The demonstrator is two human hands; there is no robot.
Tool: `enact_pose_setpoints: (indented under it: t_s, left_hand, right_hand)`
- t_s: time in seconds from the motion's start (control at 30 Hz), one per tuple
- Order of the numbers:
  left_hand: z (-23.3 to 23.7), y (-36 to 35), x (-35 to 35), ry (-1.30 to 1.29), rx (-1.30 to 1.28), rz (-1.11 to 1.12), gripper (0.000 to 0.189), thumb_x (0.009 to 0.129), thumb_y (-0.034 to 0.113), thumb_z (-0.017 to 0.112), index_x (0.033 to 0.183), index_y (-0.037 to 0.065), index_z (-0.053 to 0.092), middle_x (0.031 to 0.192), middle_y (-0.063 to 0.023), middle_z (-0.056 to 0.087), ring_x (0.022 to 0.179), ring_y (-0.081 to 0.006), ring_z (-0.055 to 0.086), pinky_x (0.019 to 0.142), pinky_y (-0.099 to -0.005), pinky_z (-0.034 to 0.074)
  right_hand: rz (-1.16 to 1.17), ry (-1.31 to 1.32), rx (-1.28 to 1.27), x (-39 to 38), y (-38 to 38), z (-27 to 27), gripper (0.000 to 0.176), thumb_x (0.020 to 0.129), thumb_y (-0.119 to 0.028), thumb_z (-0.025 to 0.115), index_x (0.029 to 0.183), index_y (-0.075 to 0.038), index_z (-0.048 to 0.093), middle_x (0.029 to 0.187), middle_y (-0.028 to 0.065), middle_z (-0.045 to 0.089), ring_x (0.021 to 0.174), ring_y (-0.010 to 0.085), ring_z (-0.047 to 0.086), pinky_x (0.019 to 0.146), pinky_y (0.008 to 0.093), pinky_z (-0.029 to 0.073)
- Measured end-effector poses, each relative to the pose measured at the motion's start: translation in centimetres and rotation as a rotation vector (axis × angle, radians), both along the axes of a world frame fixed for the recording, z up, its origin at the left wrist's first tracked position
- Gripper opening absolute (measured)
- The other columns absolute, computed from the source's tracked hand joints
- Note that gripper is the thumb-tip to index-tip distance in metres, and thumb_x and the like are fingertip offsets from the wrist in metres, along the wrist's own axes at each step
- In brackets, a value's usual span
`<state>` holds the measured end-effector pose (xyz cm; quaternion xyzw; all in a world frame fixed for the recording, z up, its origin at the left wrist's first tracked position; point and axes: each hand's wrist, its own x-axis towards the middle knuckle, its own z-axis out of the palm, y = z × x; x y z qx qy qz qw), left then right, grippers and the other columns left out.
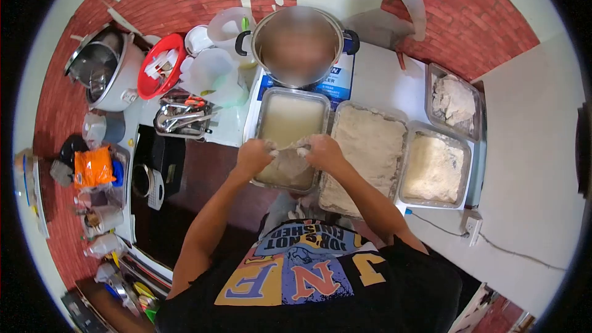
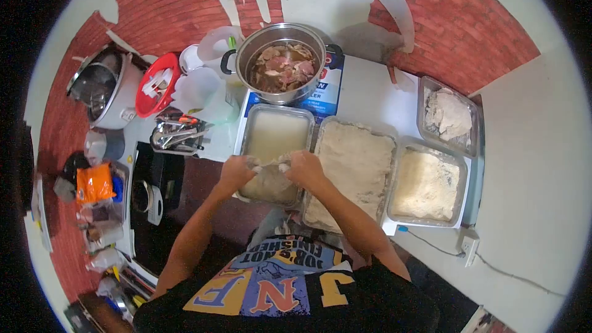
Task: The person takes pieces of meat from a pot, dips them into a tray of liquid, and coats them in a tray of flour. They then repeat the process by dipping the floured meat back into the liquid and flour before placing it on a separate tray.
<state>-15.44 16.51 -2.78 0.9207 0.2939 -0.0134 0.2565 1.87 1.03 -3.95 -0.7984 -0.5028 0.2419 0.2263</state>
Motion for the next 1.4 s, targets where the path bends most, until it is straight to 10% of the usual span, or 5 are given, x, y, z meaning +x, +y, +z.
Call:
enact_pose_setpoints:
  t_s: [0.37, 0.77, 1.4]
  left_hand:
    - [-5.1, 4.2, 5.3, -0.031, 0.414, -0.357, 0.009, 0.072, 0.017, 0.063, 0.076, 0.013, 0.070, 0.089, -0.0085, 0.065, 0.089, -0.0265, 0.062, 0.069, -0.0405, 0.050]
    - [-5.5, 7.4, 10.0, -0.123, 0.427, -0.300, 0.016, 0.075, 0.024, 0.064, 0.082, 0.010, 0.069, 0.088, -0.0085, 0.064, 0.086, -0.0266, 0.063, 0.071, -0.0412, 0.051]
    - [11.4, 6.0, 5.9, -0.584, -0.194, -0.116, 0.022, 0.068, 0.015, 0.074, 0.085, 0.004, 0.065, 0.083, -0.0154, 0.066, 0.078, -0.0360, 0.063, 0.070, -0.0430, 0.051]
  right_hand:
    - [-0.087, -0.469, -0.114, 0.2, 4.8, -2.6, 0.014, 0.072, -0.017, 0.060, 0.081, -0.010, 0.070, 0.075, 0.0147, 0.063, 0.082, 0.0316, 0.063, 0.075, 0.0475, 0.048]
    - [-0.165, -0.561, -0.245, 2.6, 7.7, -0.6, 0.025, 0.082, -0.021, 0.053, 0.098, -0.013, 0.070, 0.101, 0.0116, 0.066, 0.107, 0.0283, 0.056, 0.085, 0.0486, 0.044]
    - [-0.306, -0.602, 0.457, -0.5, 2.9, 14.6, 0.022, 0.069, -0.008, 0.067, 0.090, -0.008, 0.068, 0.095, 0.0086, 0.066, 0.088, 0.0302, 0.061, 0.076, 0.0413, 0.050]
